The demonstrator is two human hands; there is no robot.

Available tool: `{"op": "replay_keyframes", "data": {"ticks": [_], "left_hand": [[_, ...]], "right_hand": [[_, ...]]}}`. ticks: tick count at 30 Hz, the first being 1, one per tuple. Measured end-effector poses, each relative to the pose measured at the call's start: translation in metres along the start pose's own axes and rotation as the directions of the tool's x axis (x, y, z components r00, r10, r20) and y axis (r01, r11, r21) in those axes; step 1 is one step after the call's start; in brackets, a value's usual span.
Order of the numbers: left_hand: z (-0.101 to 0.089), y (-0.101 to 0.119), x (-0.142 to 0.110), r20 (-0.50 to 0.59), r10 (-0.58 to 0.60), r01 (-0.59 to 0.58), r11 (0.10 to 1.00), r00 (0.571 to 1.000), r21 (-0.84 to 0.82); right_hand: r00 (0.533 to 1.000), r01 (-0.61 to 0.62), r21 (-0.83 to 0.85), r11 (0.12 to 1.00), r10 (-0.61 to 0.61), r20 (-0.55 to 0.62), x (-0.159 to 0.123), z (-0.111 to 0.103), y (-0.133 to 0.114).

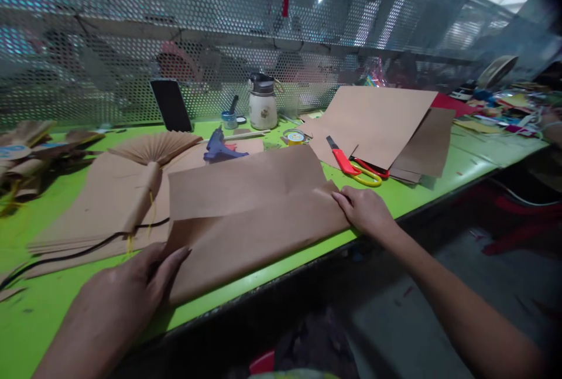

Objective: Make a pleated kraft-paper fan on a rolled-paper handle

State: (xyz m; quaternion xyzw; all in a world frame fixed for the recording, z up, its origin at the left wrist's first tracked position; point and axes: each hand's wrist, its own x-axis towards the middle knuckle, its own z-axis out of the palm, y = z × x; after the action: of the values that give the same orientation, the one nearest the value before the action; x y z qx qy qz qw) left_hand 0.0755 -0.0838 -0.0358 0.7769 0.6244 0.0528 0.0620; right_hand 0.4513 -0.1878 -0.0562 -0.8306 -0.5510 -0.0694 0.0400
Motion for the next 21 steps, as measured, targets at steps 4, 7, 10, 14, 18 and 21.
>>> {"op": "replay_keyframes", "data": {"ticks": [4, 7, 10, 14, 18, 21], "left_hand": [[0.004, -0.002, -0.005, 0.085, -0.045, 0.032, 0.988, 0.995, 0.151], [0.004, 0.002, -0.006, 0.070, -0.058, 0.046, 0.984, 0.996, 0.170], [0.004, 0.004, -0.008, 0.083, -0.067, 0.052, 0.983, 0.994, 0.174], [0.004, 0.002, -0.013, 0.063, -0.027, 0.023, 0.998, 0.998, 0.066], [0.005, 0.002, -0.016, 0.042, -0.025, 0.025, 1.000, 0.999, -0.005], [0.003, 0.005, -0.017, 0.039, -0.049, 0.048, 0.999, 0.998, 0.014]], "right_hand": [[1.000, -0.013, -0.014, 1.000, 0.012, -0.015, -0.003, 0.001, 0.000], [0.999, -0.030, -0.012, 0.999, 0.029, -0.037, -0.004, 0.003, -0.002], [0.996, -0.044, -0.013, 0.999, 0.043, -0.078, -0.006, 0.006, -0.002], [0.987, -0.048, 0.030, 0.998, 0.052, -0.150, -0.010, 0.014, 0.002], [0.985, -0.034, 0.038, 0.999, 0.040, -0.165, -0.010, 0.023, 0.008], [0.986, -0.042, 0.043, 0.998, 0.048, -0.160, -0.009, 0.026, 0.011]]}}
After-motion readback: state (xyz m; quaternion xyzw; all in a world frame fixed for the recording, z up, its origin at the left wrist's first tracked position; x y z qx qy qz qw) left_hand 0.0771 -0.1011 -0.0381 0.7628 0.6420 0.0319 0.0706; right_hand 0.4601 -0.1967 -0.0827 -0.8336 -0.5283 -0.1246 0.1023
